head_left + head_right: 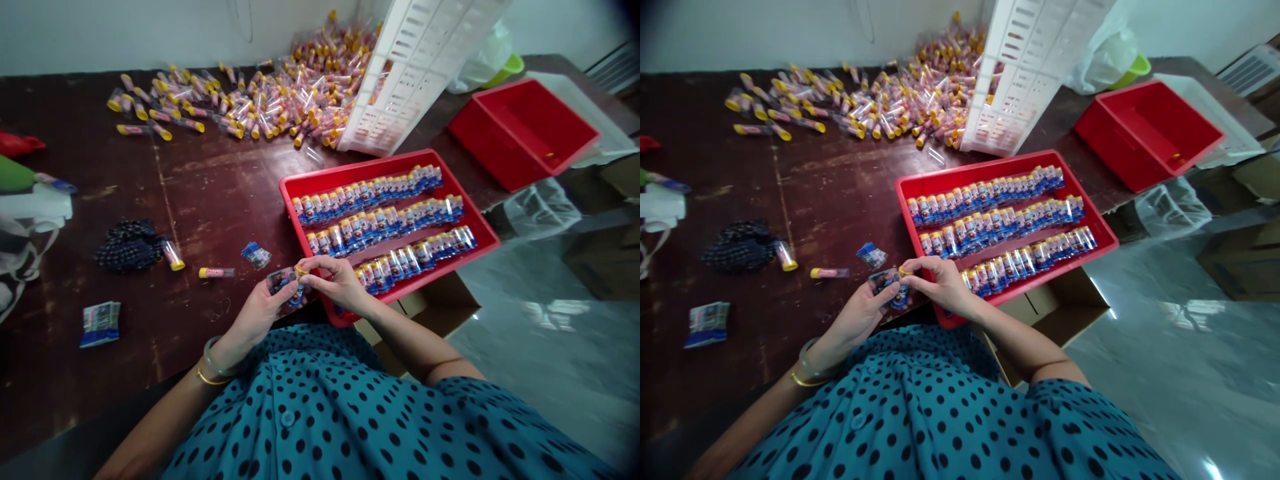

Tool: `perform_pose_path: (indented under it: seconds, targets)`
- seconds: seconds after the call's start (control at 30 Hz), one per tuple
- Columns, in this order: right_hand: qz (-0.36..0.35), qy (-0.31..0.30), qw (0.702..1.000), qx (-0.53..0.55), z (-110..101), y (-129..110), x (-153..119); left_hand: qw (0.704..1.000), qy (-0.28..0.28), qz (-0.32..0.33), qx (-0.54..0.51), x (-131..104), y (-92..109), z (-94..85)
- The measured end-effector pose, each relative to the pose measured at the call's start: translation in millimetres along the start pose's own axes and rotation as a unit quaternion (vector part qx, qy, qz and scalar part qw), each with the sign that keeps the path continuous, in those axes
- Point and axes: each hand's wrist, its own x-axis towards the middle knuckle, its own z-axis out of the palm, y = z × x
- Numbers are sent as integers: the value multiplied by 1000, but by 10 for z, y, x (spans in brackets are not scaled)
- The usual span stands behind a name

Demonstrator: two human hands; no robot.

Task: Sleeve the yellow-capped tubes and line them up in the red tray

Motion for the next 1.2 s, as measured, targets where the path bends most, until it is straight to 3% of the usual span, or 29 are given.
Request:
perform_pose_path:
  seconds: [0.17, 0.27, 0.37, 0.43, 0.5, 0.57, 0.63, 0.7, 0.77, 0.87, 0.97, 1.03, 1.13, 1.2]
  targets:
    - [1, 3, 1000, 21, 18, -37, -27, 1000, 2, -14, 18, 29, 8, 59]
    - [13, 47, 998, 42, -195, -96, 1, 999, 8, -33, 22, 32, 41, 84]
    - [1, 170, 985, -9, -850, -150, -5, 999, 15, -41, 29, 26, 65, 47]
    - [-7, 265, 959, -102, -1440, -171, -87, 997, 15, -56, 47, 16, 62, -15]
    - [39, 322, 919, -222, -1970, -157, -235, 995, 9, -66, 76, 5, 44, -88]
    - [113, 298, 881, -349, -2310, -101, -408, 993, 6, -62, 95, -6, 17, -156]
    - [169, 234, 854, -434, -2436, -30, -556, 994, 4, -51, 98, -20, -8, -212]
    - [181, 202, 837, -476, -2413, 13, -619, 996, 13, -40, 82, -45, -22, -253]
    - [157, 223, 827, -491, -2314, 2, -545, 997, 33, -33, 57, -82, -23, -286]
    - [86, 222, 857, -458, -2046, -90, -116, 998, 40, -26, 43, -133, -19, -337]
    - [-11, 120, 913, -390, -1540, -198, 626, 997, 62, 9, 50, -142, -24, -421]
    - [-67, 30, 926, -371, -1084, -229, 1217, 993, 95, 42, 50, -140, -27, -498]
    - [-56, -89, 901, -422, -417, -168, 2142, 984, 153, 89, 22, -169, -26, -646]
    - [-38, -101, 884, -455, -91, -80, 2719, 975, 191, 108, -25, -219, -18, -774]
